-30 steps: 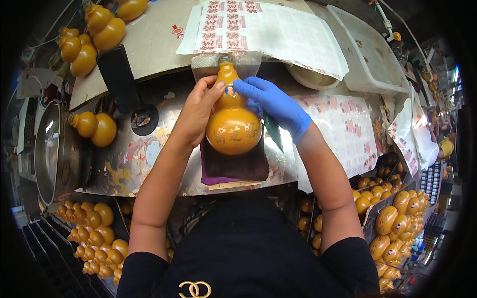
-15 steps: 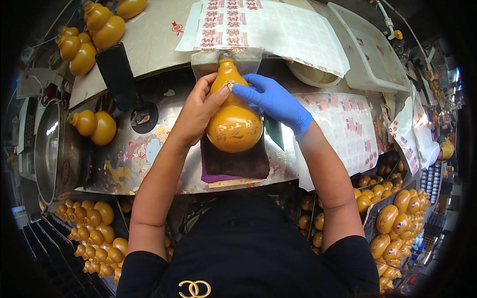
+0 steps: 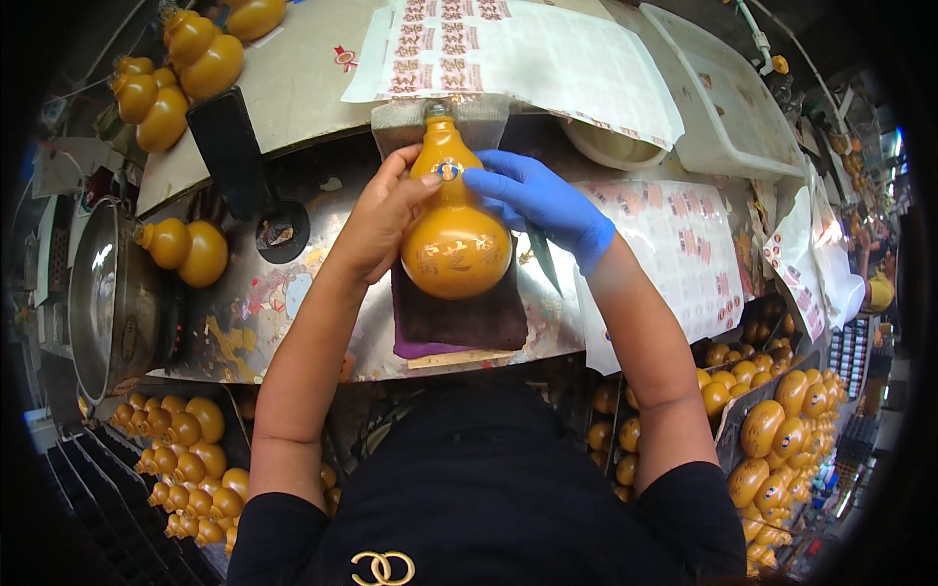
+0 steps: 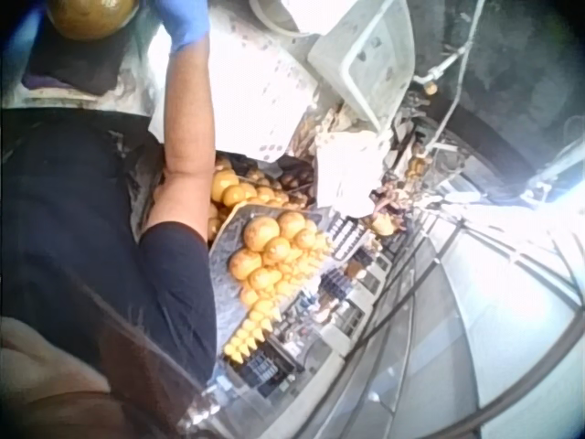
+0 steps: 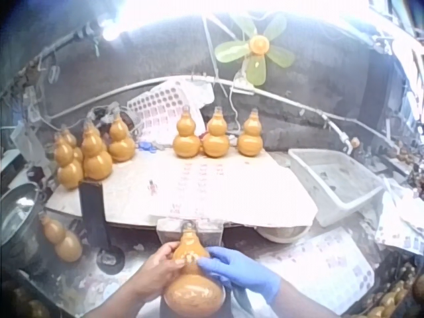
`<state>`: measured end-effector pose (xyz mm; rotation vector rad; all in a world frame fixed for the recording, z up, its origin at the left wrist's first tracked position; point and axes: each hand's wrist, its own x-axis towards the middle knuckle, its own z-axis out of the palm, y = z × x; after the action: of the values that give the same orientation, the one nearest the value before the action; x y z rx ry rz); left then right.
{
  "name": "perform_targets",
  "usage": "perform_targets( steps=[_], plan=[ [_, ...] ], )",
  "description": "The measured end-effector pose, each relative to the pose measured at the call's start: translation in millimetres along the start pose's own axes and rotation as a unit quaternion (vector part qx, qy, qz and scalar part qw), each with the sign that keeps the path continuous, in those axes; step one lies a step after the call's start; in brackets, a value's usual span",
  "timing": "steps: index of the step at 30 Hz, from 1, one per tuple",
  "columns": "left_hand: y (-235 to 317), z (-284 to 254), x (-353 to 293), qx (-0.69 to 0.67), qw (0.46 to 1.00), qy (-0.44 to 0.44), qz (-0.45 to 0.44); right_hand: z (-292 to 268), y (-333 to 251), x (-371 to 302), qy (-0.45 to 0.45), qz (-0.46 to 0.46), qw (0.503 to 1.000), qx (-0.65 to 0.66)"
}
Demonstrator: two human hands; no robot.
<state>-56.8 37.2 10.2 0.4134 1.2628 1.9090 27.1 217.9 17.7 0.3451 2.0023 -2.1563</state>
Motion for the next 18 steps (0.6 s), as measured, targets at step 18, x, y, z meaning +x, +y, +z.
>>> perform_targets(
  steps=[18],
  plan=[
    [-4.4, 2.9, 3.9, -0.011, 1.0, 0.011, -0.016, 7.0, -8.6, 1.5, 0.017, 0.027, 0.999, 0.002]
  ],
)
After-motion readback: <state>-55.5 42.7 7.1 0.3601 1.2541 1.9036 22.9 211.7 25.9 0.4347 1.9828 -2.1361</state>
